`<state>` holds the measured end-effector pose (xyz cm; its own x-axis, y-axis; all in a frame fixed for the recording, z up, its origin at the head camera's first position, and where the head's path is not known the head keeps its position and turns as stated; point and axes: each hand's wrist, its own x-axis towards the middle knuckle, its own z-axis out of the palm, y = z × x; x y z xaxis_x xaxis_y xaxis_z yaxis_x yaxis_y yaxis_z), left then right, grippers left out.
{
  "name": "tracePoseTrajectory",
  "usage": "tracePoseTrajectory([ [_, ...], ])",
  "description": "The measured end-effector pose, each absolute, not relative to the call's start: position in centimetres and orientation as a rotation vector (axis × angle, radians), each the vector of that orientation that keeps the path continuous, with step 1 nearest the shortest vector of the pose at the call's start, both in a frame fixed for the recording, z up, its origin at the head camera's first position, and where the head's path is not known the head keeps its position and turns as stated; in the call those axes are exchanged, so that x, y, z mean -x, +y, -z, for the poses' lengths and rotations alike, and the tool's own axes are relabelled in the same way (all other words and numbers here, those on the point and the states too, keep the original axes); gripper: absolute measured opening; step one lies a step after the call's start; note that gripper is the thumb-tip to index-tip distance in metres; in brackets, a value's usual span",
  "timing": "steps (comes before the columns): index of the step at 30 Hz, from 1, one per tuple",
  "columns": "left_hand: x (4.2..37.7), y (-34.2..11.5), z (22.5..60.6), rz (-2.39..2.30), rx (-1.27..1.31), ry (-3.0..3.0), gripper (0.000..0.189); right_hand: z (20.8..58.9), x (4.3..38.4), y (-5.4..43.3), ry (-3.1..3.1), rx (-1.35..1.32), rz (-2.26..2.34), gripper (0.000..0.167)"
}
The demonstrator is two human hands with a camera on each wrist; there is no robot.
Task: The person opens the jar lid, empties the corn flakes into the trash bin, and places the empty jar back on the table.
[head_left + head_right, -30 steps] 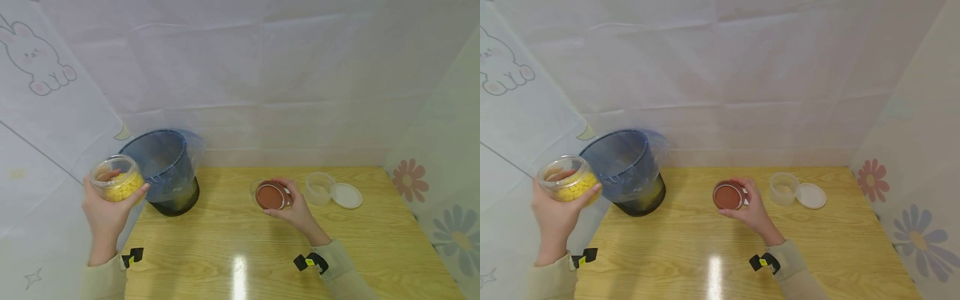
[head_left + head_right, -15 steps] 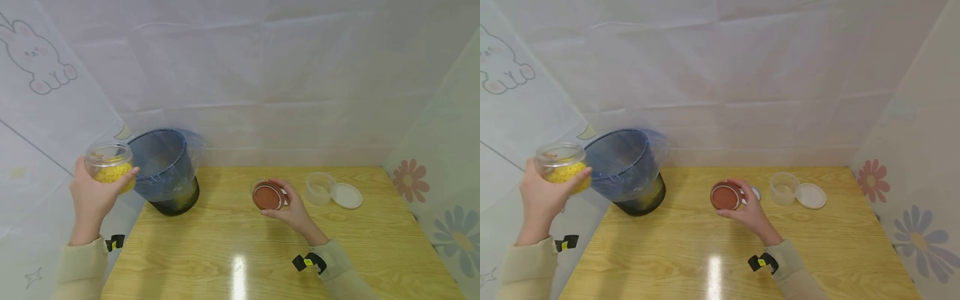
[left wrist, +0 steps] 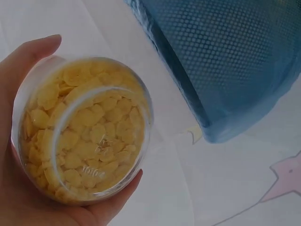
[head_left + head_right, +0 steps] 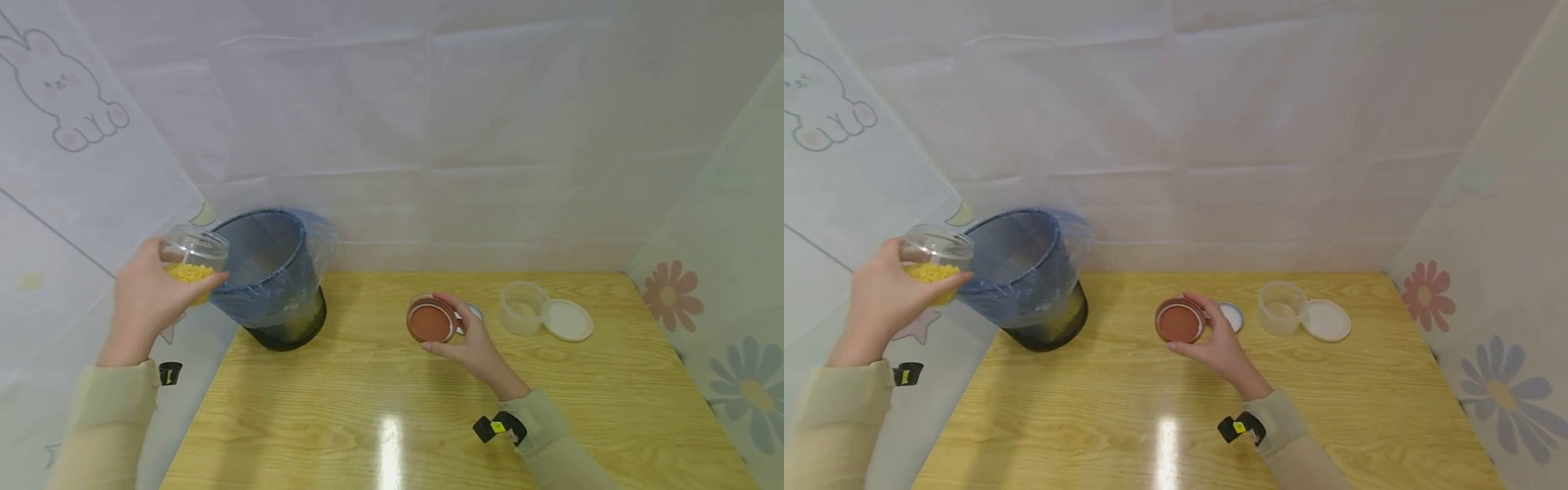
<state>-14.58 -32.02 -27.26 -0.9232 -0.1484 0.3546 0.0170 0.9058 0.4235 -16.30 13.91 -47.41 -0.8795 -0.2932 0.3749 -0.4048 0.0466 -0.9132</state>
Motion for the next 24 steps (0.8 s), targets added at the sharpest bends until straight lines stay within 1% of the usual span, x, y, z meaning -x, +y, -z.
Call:
tracePoseTrajectory([
  [2,14.9,-32.3,27.2,0.559,-0.074,-2.704,0.094,47.5,16.3,13.8,-2.218,-0.728,-1.984,0.085],
  [9,16.0,-32.9,27.3,0.456,-0.043,-2.777,0.105,47.8,16.2,13.5,-2.25,-0.674,-1.997,0.087],
  [16,16.9,-33.2,27.4,0.36,-0.009,-2.837,0.103,48.2,16.1,13.4,-2.247,-0.656,-2.034,0.086],
  [24,17.3,-33.3,27.5,0.226,0.062,-2.858,0.096,48.4,16.2,13.2,-2.246,-0.668,-2.019,0.086],
])
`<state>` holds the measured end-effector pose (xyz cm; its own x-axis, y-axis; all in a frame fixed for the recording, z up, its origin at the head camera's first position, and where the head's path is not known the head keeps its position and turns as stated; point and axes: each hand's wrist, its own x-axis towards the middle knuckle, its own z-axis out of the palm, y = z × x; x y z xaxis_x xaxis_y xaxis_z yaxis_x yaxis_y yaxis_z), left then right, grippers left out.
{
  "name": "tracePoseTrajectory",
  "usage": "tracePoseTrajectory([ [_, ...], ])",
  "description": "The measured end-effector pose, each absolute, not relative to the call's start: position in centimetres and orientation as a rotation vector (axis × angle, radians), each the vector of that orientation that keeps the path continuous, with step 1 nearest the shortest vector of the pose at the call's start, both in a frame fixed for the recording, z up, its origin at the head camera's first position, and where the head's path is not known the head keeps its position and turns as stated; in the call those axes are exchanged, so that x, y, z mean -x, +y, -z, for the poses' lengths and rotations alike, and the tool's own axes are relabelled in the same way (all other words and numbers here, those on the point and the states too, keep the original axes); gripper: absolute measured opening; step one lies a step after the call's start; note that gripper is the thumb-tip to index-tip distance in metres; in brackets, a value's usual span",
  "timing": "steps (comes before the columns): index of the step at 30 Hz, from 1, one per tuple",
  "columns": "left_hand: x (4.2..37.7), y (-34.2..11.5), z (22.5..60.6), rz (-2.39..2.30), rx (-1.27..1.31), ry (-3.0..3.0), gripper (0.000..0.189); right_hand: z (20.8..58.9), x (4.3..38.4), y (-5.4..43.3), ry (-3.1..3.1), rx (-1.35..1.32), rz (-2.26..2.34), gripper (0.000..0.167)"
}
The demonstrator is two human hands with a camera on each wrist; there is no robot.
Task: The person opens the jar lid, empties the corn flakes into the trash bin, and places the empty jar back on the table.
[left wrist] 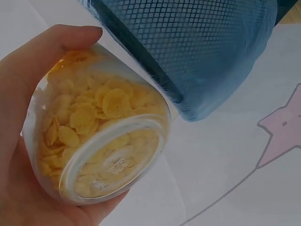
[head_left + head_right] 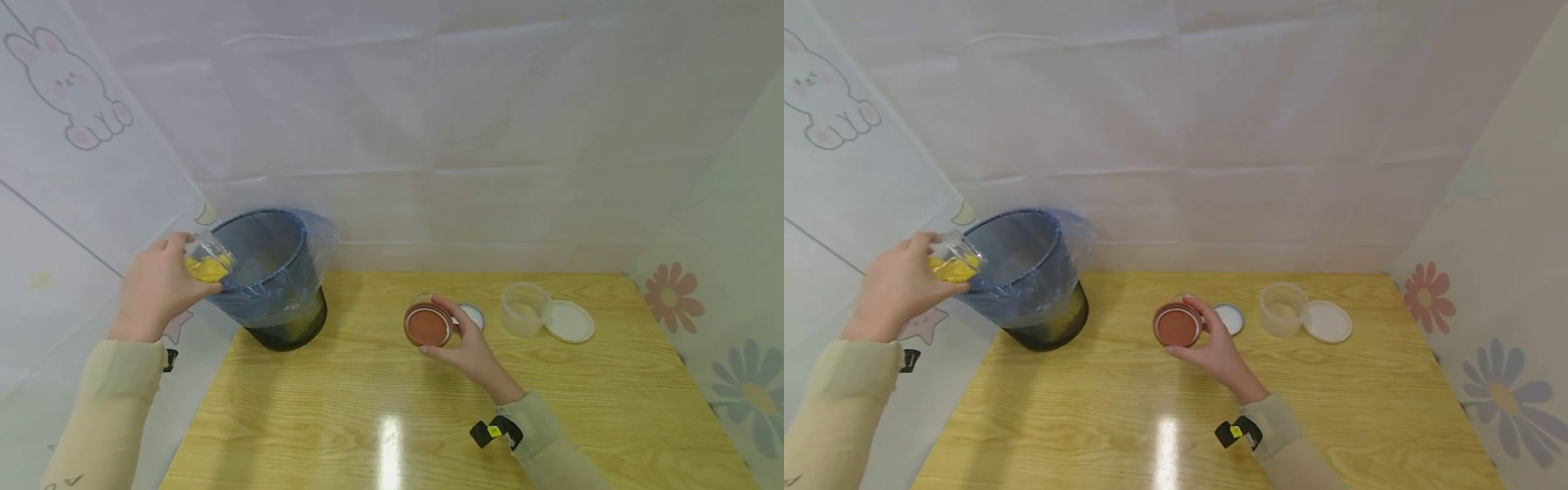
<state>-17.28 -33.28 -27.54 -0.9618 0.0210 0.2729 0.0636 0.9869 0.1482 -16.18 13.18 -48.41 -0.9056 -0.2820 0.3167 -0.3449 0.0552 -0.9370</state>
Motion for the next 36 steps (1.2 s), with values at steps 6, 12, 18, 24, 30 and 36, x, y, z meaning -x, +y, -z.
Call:
tracePoseTrajectory([
  [6,17.49,-33.17,27.68,0.141,0.105,-2.862,0.097,48.67,16.24,13.0,-2.258,-0.656,-2.007,0.087],
  [12,17.67,-32.99,27.86,0.051,0.161,-2.806,0.096,49.19,16.32,12.93,-2.268,-0.645,-2.012,0.087],
  [18,17.79,-32.94,27.92,0.003,0.168,-2.773,0.098,49.18,16.16,13.0,-2.285,-0.613,-2.024,0.086],
  [24,17.75,-32.84,27.82,-0.028,0.194,-2.75,0.099,49.24,16.15,13.02,-2.279,-0.613,-2.05,0.085],
  [30,17.7,-32.82,27.7,-0.055,0.241,-2.701,0.097,49.3,16.11,13.07,-2.297,-0.624,-2.034,0.085],
  [36,17.79,-32.79,27.67,-0.081,0.265,-2.67,0.098,49.23,16.09,13.02,-2.304,-0.619,-2.048,0.086],
])
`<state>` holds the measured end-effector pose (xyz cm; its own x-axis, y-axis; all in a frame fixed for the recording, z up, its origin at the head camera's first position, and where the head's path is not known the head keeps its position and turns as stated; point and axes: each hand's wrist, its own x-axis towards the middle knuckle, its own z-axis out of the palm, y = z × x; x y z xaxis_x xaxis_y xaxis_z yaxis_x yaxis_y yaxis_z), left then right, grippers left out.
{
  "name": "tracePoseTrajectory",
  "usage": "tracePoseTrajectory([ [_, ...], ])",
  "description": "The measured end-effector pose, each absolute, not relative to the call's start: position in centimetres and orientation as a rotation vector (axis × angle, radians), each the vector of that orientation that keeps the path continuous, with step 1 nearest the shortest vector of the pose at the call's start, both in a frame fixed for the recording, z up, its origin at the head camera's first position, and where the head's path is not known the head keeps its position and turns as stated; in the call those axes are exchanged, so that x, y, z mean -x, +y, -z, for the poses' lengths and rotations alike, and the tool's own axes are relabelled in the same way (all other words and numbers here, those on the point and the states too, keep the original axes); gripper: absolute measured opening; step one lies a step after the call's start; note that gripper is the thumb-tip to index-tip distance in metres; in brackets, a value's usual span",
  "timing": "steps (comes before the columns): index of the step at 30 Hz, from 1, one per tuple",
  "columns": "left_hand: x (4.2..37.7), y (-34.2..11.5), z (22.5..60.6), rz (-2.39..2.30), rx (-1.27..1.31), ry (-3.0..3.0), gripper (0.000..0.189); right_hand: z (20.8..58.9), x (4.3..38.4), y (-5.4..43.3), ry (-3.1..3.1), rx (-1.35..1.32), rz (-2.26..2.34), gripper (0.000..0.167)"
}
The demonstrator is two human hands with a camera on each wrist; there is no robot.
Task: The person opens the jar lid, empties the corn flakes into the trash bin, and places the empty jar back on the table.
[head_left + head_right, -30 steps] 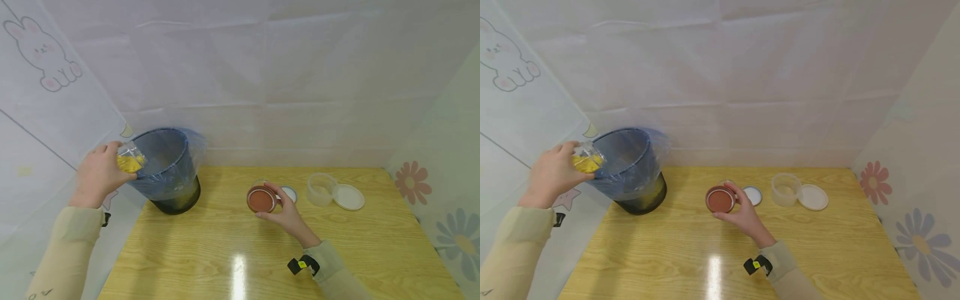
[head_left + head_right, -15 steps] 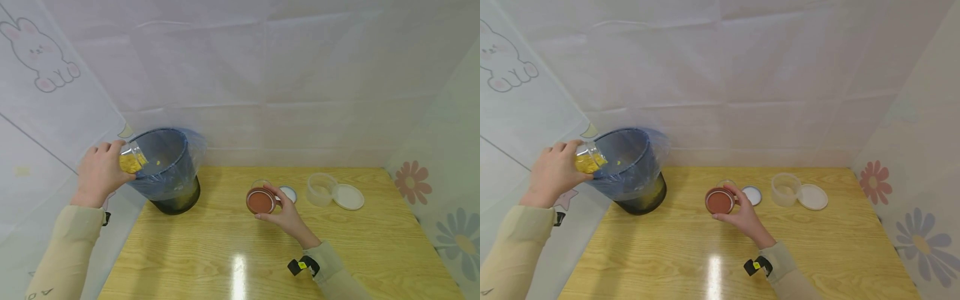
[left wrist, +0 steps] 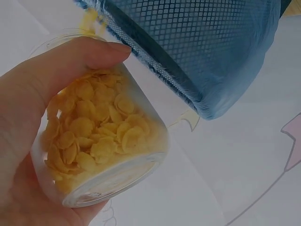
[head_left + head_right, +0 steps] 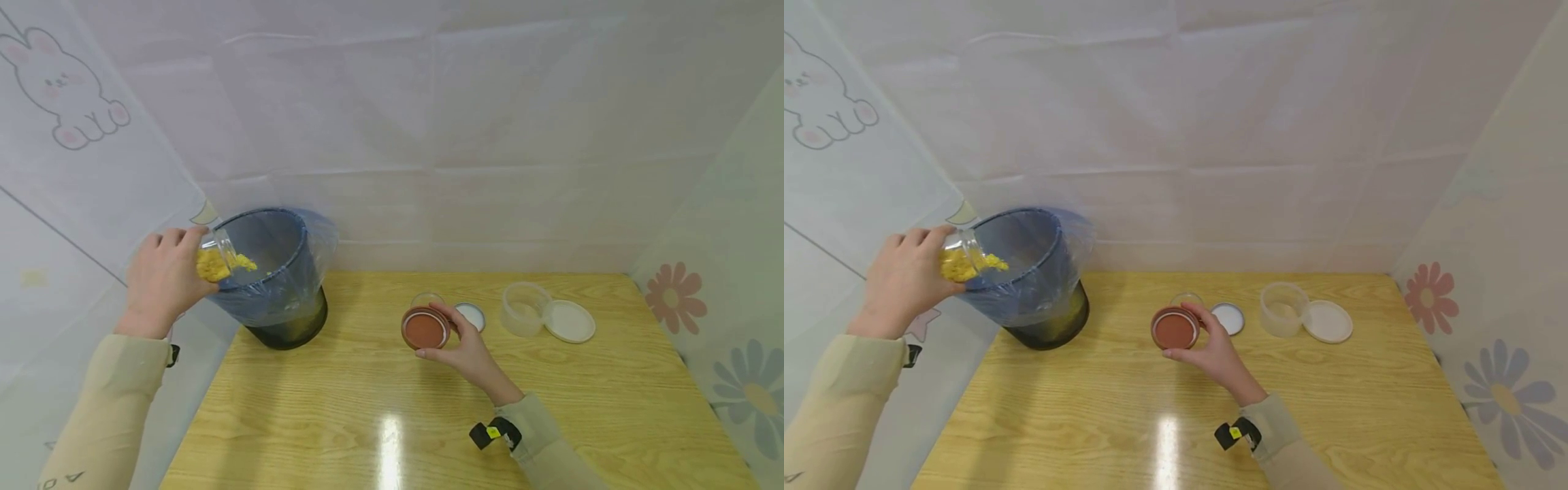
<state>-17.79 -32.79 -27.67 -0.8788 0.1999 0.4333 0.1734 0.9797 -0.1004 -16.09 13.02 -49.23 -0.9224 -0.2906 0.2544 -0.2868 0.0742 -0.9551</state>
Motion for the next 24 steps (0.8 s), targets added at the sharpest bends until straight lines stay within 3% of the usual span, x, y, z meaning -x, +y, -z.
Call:
tracePoseTrajectory([
  [24,17.9,-32.6,27.2,-0.169,0.332,-2.645,0.099,50.5,16.6,12.1,2.281,0.547,2.045,0.087],
])
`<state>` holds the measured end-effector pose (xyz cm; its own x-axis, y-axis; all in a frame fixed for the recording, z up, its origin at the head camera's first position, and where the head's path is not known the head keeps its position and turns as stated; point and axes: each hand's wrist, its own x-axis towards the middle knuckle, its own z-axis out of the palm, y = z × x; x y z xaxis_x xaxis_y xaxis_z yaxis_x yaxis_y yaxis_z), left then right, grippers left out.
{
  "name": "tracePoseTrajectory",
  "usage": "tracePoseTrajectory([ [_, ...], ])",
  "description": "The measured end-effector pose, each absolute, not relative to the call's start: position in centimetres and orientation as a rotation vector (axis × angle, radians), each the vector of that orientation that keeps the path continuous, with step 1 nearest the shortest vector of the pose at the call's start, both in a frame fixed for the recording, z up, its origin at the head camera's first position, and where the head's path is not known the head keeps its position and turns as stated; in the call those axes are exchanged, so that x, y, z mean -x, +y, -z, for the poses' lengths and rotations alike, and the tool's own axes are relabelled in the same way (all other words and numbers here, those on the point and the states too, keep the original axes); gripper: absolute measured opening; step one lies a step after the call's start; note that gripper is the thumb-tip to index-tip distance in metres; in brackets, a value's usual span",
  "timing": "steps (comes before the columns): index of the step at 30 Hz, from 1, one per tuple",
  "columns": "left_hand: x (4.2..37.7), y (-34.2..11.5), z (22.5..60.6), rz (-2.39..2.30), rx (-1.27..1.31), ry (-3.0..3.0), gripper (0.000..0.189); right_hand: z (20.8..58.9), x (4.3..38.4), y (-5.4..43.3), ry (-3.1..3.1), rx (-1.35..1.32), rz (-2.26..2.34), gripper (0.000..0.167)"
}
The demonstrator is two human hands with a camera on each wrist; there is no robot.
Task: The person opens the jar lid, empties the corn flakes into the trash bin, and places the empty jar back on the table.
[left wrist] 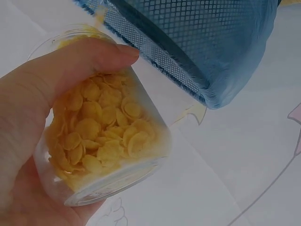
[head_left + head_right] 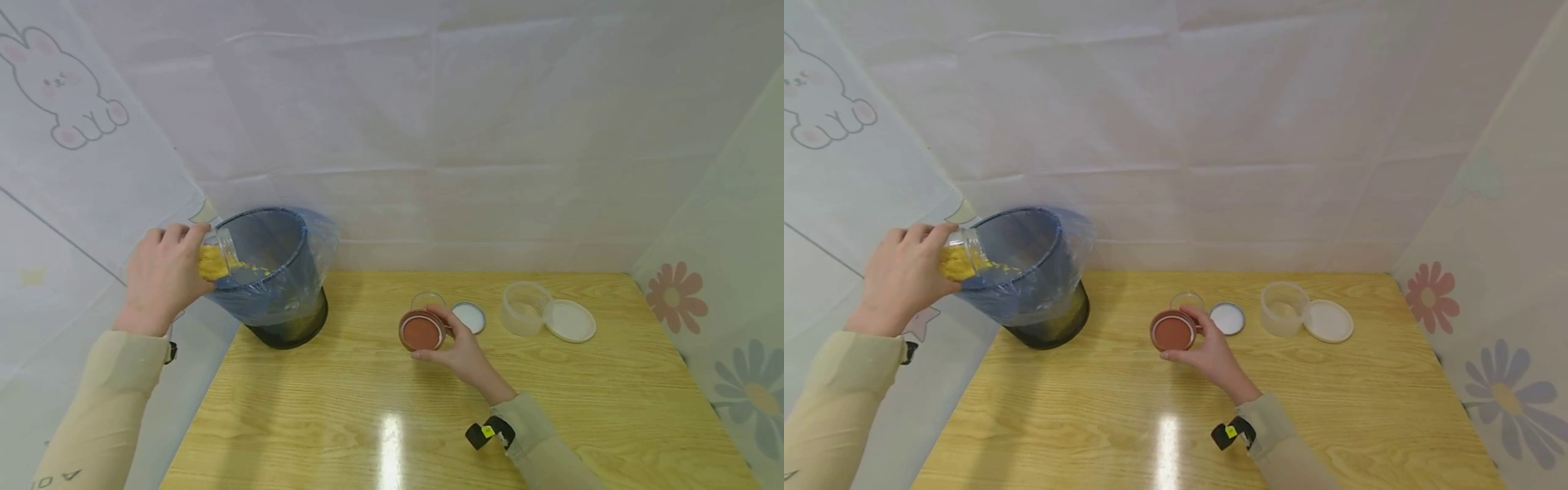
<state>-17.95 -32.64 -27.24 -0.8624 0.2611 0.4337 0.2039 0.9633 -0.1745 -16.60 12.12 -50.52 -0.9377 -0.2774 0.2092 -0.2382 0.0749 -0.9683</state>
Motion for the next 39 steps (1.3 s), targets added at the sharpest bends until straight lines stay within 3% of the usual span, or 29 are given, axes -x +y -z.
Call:
tracePoseTrajectory([
  [20,17.9,-32.5,26.7,-0.174,0.288,-2.708,0.099,47.3,14.8,11.8,2.303,0.539,1.995,0.083],
  [31,17.7,-32.4,26.6,-0.046,0.248,-2.773,0.093,50.8,16.4,11.9,2.327,0.513,1.996,0.087],
  [39,17.5,-32.2,26.6,-0.03,0.26,-2.773,0.092,51.3,16.6,12.1,2.309,0.539,2.015,0.085],
])
